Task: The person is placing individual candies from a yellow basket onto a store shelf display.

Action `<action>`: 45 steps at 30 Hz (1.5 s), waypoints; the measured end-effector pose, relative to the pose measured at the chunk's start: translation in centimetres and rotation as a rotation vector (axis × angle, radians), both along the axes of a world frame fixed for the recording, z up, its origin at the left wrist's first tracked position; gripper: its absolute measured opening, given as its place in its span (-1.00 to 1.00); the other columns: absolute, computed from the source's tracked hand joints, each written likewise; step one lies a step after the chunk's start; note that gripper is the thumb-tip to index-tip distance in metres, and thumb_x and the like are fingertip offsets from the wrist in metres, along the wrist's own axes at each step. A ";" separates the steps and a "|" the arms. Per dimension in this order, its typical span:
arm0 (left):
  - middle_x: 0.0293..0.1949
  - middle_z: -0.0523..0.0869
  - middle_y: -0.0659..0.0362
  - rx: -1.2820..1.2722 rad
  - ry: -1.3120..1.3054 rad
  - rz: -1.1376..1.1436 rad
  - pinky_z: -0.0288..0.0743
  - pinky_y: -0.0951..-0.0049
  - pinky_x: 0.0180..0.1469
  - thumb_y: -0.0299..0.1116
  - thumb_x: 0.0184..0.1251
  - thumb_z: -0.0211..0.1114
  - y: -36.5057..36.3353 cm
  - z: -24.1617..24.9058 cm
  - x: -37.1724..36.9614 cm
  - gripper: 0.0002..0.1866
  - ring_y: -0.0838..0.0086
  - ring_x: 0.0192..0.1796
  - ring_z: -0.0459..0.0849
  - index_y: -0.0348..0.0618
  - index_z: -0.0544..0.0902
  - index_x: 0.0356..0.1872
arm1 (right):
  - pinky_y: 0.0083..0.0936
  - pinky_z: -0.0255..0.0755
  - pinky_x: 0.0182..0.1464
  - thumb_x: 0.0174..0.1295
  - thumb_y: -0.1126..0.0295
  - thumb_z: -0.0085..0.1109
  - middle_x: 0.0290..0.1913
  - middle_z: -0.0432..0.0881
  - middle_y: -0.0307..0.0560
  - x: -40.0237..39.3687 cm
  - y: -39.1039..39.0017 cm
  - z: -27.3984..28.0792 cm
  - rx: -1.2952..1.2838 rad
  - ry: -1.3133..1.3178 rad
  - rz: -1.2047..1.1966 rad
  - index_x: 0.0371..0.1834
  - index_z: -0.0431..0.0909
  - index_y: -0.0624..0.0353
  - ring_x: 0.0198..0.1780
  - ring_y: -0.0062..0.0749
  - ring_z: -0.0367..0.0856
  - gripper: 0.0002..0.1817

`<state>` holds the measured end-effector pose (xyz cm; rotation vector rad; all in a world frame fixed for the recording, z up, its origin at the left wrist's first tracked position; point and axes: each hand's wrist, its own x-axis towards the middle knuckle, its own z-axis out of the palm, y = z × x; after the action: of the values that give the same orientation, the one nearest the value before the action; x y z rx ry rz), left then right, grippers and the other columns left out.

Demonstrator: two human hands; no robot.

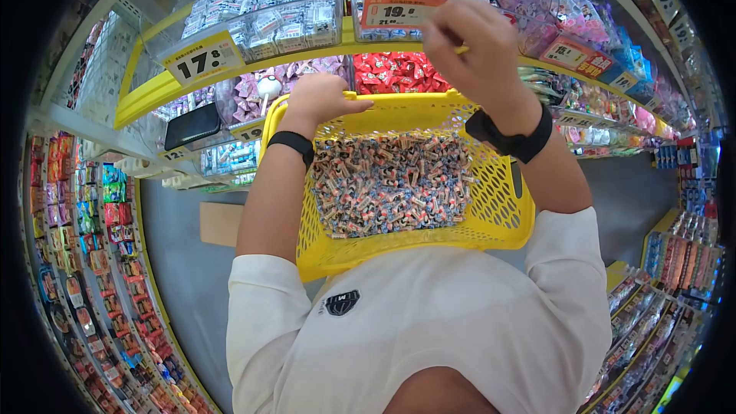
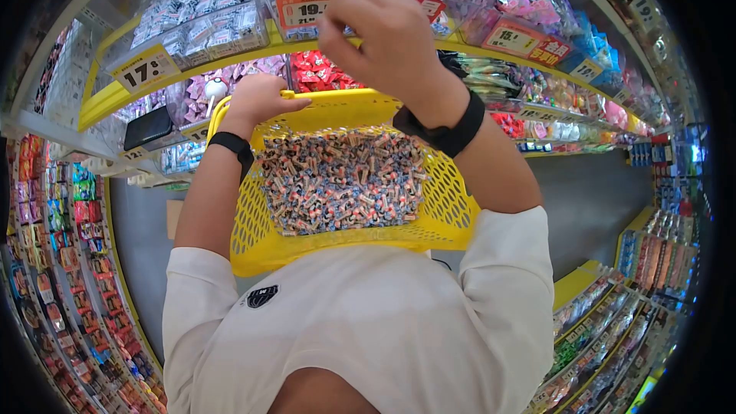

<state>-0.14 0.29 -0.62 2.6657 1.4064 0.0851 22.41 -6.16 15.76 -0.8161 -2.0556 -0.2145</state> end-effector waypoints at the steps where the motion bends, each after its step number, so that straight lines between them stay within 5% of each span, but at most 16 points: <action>1: -0.56 0.70 0.06 0.002 -0.006 -0.004 0.58 0.17 -0.32 0.53 0.00 0.21 0.0 0.0 0.0 -0.23 0.17 -0.42 0.72 -0.11 0.76 -0.54 | -0.25 0.45 -0.34 0.08 0.41 0.28 -0.51 0.54 -0.09 -0.2 -0.9 -1.1 0.005 -0.015 0.061 -0.50 0.52 0.15 -0.44 -0.15 0.57 -0.88; 12: -0.55 0.69 0.02 -0.041 -0.027 -0.003 0.52 0.13 -0.32 0.46 0.05 0.24 -0.2 0.5 0.1 -0.28 0.12 -0.42 0.69 -0.12 0.76 -0.52 | -0.07 0.50 -0.26 0.21 0.25 0.12 -0.51 0.59 0.03 -1.5 -4.5 -18.0 -0.800 -0.403 0.040 -0.47 0.59 0.15 -0.36 0.01 0.63 -0.78; 22: -0.54 0.69 0.02 -0.030 -0.022 0.001 0.54 0.13 -0.30 0.46 0.04 0.24 -0.1 0.0 0.0 -0.28 0.12 -0.41 0.70 -0.13 0.76 -0.51 | -0.03 0.53 -0.09 0.19 0.38 0.16 -0.15 0.63 0.12 -1.4 -5.7 -27.1 -1.149 -0.687 0.148 -0.06 0.58 0.24 -0.07 0.06 0.64 -0.72; 30: -0.53 0.70 0.02 -0.045 -0.023 -0.001 0.53 0.14 -0.29 0.46 0.05 0.24 0.0 0.0 0.0 -0.28 0.12 -0.40 0.70 -0.13 0.76 -0.52 | 0.00 0.50 0.00 0.17 0.42 0.17 -0.06 0.62 0.17 -1.8 -6.3 -26.6 -1.162 -0.717 0.117 0.07 0.53 0.25 0.03 0.09 0.62 -0.62; 36: -0.52 0.70 0.02 -0.063 -0.009 0.007 0.53 0.13 -0.29 0.47 0.04 0.23 -0.1 0.5 0.1 -0.27 0.11 -0.39 0.69 -0.13 0.76 -0.51 | -0.04 0.49 -0.07 0.12 0.39 0.20 -0.22 0.68 0.17 -1.7 -4.9 -23.1 -1.307 -0.547 0.030 0.08 0.54 0.09 -0.11 0.09 0.67 -0.60; 40: -0.54 0.71 0.06 -0.036 -0.010 0.001 0.58 0.18 -0.32 0.53 0.01 0.20 0.0 0.1 0.0 -0.24 0.19 -0.43 0.72 -0.11 0.75 -0.55 | -0.05 0.48 -0.10 0.11 0.35 0.26 -0.25 0.68 0.12 -0.8 -3.2 -20.5 -1.172 -0.383 0.158 0.02 0.57 -0.03 -0.15 0.06 0.67 -0.64; 45: -0.54 0.71 0.06 -0.017 0.010 0.001 0.58 0.18 -0.32 0.53 0.01 0.20 0.0 0.1 0.1 -0.24 0.17 -0.42 0.73 -0.11 0.76 -0.54 | -0.21 0.50 -0.12 0.22 0.41 0.23 -0.21 0.68 0.01 -0.8 -2.0 -14.7 -1.018 -0.229 0.272 -0.04 0.60 0.09 -0.17 -0.10 0.67 -0.76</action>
<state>-0.08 0.34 -0.51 2.6549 1.4054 0.0602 21.63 -8.16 1.09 -1.0987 -2.4369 1.0078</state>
